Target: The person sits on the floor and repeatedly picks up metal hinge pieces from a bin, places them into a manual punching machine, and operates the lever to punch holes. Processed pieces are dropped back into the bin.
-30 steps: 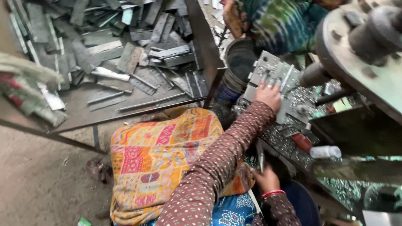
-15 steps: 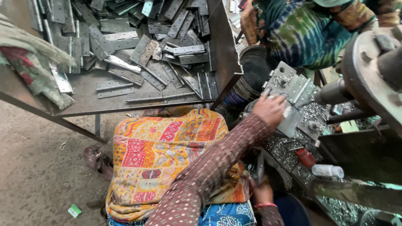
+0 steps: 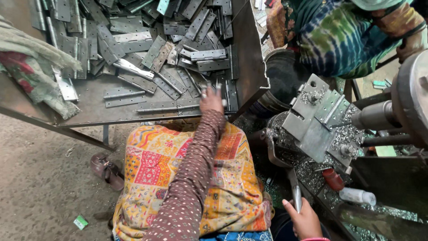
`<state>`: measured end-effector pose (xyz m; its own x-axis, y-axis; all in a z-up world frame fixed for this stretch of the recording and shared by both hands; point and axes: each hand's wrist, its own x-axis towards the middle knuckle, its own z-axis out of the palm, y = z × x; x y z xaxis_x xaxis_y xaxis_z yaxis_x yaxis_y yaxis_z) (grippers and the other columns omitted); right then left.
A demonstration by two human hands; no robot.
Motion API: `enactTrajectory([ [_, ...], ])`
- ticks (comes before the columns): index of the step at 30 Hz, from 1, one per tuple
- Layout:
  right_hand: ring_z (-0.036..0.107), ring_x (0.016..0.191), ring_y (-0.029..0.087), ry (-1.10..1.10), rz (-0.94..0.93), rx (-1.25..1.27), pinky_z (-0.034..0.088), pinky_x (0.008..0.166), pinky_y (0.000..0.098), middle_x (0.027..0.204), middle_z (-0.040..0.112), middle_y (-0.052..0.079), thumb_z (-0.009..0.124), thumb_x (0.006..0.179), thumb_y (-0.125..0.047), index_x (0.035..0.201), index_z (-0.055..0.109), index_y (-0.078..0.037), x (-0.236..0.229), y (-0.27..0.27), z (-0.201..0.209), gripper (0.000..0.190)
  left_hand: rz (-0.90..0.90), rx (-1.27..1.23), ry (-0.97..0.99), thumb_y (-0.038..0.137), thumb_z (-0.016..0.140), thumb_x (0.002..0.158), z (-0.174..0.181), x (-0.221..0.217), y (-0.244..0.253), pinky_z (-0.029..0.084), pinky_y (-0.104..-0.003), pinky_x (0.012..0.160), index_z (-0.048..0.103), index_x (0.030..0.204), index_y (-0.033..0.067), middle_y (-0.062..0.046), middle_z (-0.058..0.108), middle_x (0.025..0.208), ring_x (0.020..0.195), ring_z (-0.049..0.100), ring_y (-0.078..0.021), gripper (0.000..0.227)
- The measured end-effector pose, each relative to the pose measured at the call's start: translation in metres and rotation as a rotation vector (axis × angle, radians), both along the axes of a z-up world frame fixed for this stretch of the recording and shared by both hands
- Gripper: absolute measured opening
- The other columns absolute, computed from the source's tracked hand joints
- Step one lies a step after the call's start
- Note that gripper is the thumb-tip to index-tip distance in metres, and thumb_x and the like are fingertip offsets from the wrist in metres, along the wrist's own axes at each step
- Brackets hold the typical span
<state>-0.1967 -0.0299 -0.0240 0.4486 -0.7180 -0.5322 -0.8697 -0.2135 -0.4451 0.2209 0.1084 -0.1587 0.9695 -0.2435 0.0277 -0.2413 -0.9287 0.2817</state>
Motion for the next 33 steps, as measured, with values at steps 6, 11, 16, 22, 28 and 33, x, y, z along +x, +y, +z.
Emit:
enactTrajectory([
  [6,0.049,0.034,0.02,0.052,-0.029,0.007,0.039,0.036,0.0362,0.049,0.051,0.008,0.074,0.084,-0.041,0.101,0.064,-0.003,-0.001,0.0,0.002,0.043,0.007,-0.052,0.13,0.01,0.056,0.099,-0.001,0.026,0.07,0.054,-0.044,0.098,0.057,0.14,0.0181,-0.006,0.058,0.141,0.12,0.06,-0.0292,0.042],
  [11,0.051,0.034,0.021,0.089,-0.029,0.018,0.04,0.036,0.0369,0.049,0.051,0.009,0.074,0.084,-0.042,0.102,0.064,-0.003,0.001,-0.002,0.0,0.044,-0.143,-0.106,-0.483,0.01,0.057,0.086,-0.02,0.021,0.089,0.045,-0.048,0.1,0.062,0.131,0.019,-0.007,0.063,0.126,0.116,0.061,-0.0266,0.046],
  [16,0.05,0.033,0.021,0.055,-0.004,-0.003,0.04,0.035,0.0367,0.048,0.052,0.008,0.073,0.084,-0.042,0.101,0.063,-0.003,-0.004,-0.01,-0.01,0.044,-0.382,-0.015,-0.405,0.014,0.053,0.094,-0.039,0.038,0.096,0.042,-0.049,0.105,0.061,0.137,0.0161,-0.005,0.064,0.113,0.109,0.062,-0.0239,0.043],
  [22,0.05,0.033,0.021,0.109,-0.009,0.003,0.04,0.035,0.0379,0.049,0.05,0.009,0.074,0.085,-0.042,0.102,0.064,-0.004,-0.01,-0.017,-0.024,0.042,-0.576,0.092,-0.556,0.024,0.056,0.096,-0.051,0.064,0.093,0.046,-0.049,0.107,0.063,0.127,0.0088,-0.007,0.064,0.101,0.1,0.065,-0.0248,0.035],
  [28,0.05,0.033,0.021,0.096,0.001,-0.023,0.04,0.034,0.0373,0.05,0.051,0.007,0.073,0.084,-0.042,0.102,0.064,-0.005,-0.012,-0.016,-0.027,0.041,-0.356,-0.135,-0.504,0.021,0.058,0.105,-0.072,0.078,0.086,0.052,-0.045,0.095,0.063,0.133,0.0082,-0.005,0.066,0.09,0.087,0.067,-0.0245,0.03],
  [33,0.052,0.033,0.021,0.148,-0.021,-0.046,0.041,0.035,0.0369,0.05,0.053,0.01,0.075,0.084,-0.042,0.103,0.064,-0.005,-0.008,-0.012,-0.022,0.042,-0.32,-0.243,-0.491,0.03,0.065,0.087,-0.063,0.078,0.092,0.053,-0.048,0.087,0.061,0.129,0.0162,-0.006,0.07,0.085,0.079,0.069,-0.0252,0.044],
])
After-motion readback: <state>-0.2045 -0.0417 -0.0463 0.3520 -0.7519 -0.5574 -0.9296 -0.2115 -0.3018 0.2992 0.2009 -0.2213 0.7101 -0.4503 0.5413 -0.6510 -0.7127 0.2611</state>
